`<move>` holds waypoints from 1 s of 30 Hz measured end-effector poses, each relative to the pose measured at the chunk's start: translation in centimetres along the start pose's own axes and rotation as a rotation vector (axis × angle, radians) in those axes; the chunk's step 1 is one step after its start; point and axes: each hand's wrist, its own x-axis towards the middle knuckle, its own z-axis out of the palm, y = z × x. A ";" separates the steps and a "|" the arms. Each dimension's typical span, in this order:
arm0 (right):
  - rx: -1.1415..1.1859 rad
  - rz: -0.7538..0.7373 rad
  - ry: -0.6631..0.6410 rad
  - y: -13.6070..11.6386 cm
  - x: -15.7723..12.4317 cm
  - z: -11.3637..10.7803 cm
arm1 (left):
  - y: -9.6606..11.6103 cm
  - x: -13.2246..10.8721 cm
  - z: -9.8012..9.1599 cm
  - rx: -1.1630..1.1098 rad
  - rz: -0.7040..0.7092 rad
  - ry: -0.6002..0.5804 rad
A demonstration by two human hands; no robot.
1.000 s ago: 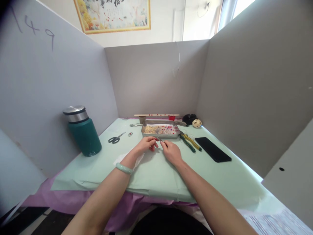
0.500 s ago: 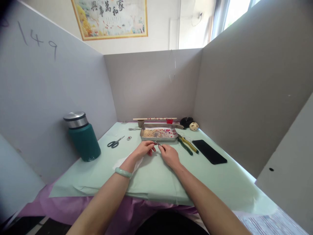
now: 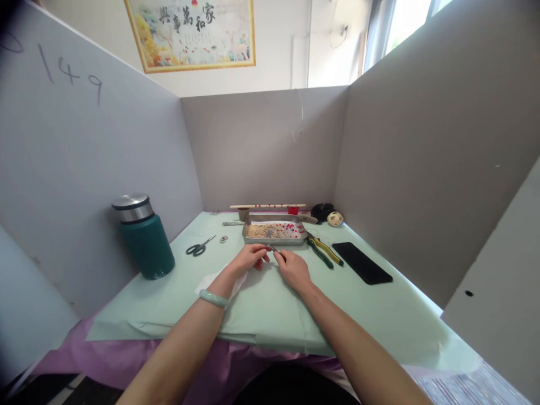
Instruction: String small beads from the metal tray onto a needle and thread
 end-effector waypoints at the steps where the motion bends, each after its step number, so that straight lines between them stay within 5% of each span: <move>1: 0.000 -0.002 -0.001 0.0 0.0 0.0 | 0.0 0.0 0.0 0.000 0.000 -0.001; 30: 0.020 0.000 -0.009 0.1 0.0 0.0 | 1.4 -0.7 0.1 -0.007 -0.044 0.001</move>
